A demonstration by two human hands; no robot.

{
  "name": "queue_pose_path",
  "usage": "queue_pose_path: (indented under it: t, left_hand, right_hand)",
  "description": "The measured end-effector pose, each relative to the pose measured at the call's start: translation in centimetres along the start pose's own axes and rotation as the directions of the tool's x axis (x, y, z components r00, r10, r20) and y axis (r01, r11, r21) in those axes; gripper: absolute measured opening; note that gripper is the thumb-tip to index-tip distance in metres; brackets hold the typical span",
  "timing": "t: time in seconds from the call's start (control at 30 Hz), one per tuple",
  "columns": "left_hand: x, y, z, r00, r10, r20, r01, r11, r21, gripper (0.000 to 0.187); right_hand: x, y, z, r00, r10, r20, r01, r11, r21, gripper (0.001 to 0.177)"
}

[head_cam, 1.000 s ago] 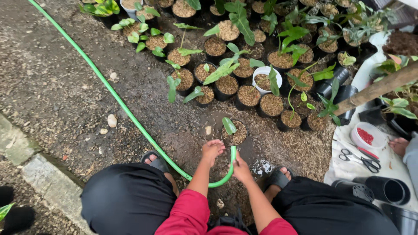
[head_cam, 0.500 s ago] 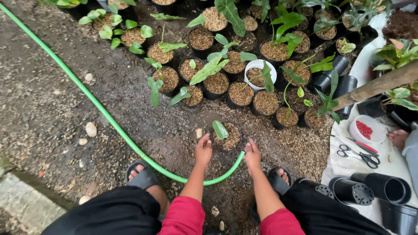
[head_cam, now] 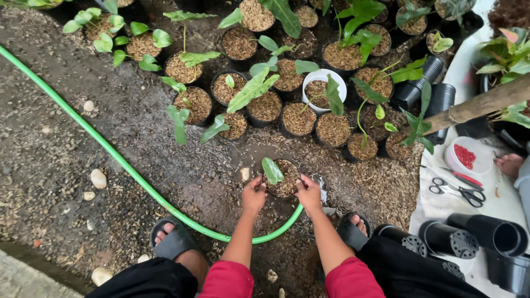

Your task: The person cleans individual plants by hand and with a hose, removing debris and rinsing leaves one at a time while they remain in their pots.

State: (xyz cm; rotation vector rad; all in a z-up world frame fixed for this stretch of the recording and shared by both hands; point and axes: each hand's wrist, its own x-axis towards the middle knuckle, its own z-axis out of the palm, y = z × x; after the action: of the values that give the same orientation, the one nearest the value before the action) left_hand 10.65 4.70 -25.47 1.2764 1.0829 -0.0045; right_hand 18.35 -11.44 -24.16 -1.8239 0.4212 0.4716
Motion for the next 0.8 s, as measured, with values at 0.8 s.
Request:
queue_pose_path:
  t: [0.8]
  left_hand:
    - [9.0, 7.1, -2.0, 0.992, 0.004, -0.130, -0.024, 0.989, -0.146, 0.034]
  right_hand:
    - [6.3, -8.6, 7.9, 0.993, 0.054, 0.108, -0.070, 0.986, 0.154, 0.040]
